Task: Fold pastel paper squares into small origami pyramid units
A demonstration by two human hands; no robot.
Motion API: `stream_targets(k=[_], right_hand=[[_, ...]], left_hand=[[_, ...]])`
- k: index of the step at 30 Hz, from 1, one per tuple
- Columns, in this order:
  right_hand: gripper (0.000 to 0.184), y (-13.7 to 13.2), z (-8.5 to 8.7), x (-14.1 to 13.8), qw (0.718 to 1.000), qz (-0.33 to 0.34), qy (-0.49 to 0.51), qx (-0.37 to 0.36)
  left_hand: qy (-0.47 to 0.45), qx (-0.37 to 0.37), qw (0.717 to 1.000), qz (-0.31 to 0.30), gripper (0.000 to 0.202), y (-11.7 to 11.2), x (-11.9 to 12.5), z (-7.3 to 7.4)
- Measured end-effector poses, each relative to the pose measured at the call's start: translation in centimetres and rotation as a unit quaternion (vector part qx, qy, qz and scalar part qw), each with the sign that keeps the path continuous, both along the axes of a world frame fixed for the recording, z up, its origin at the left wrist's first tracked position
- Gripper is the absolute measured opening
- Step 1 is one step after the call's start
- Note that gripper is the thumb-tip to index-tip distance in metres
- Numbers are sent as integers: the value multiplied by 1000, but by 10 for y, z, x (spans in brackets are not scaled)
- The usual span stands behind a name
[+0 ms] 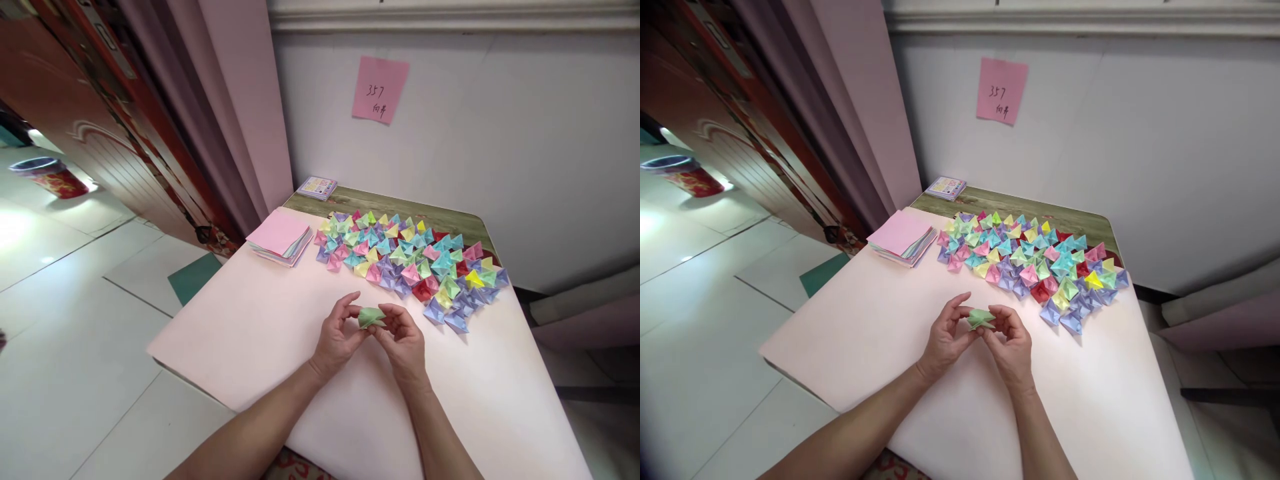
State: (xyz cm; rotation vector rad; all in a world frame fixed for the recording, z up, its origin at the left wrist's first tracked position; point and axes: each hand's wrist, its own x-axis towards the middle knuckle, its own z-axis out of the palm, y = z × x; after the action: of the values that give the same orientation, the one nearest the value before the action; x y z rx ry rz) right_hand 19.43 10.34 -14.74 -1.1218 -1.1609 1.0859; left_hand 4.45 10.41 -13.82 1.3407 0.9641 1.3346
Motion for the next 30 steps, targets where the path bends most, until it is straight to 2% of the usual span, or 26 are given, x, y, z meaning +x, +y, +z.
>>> stream_targets(k=[7,12,18,22,27,30], right_hand=[[45,-1,0,0,1000,16,16,-3],[46,-2,1,0,999,28,16,2],[42,-3,3,-1,1000,5,0,29],[41,-5,3,-2,999,-25,-20,42],[42,-5,3,-3,998,-37,-24,43],[42,-5,4,-3,998,-41,-23,40]], left_hand=[[48,41,998,31,66,-2,-2,1],[46,36,998,34,68,-4,-2,2],[28,31,999,26,70,-4,-1,2],[24,56,996,62,53,-2,1,1],[85,89,983,139,37,1,-1,1],[114,85,979,143,30,0,-1,3]])
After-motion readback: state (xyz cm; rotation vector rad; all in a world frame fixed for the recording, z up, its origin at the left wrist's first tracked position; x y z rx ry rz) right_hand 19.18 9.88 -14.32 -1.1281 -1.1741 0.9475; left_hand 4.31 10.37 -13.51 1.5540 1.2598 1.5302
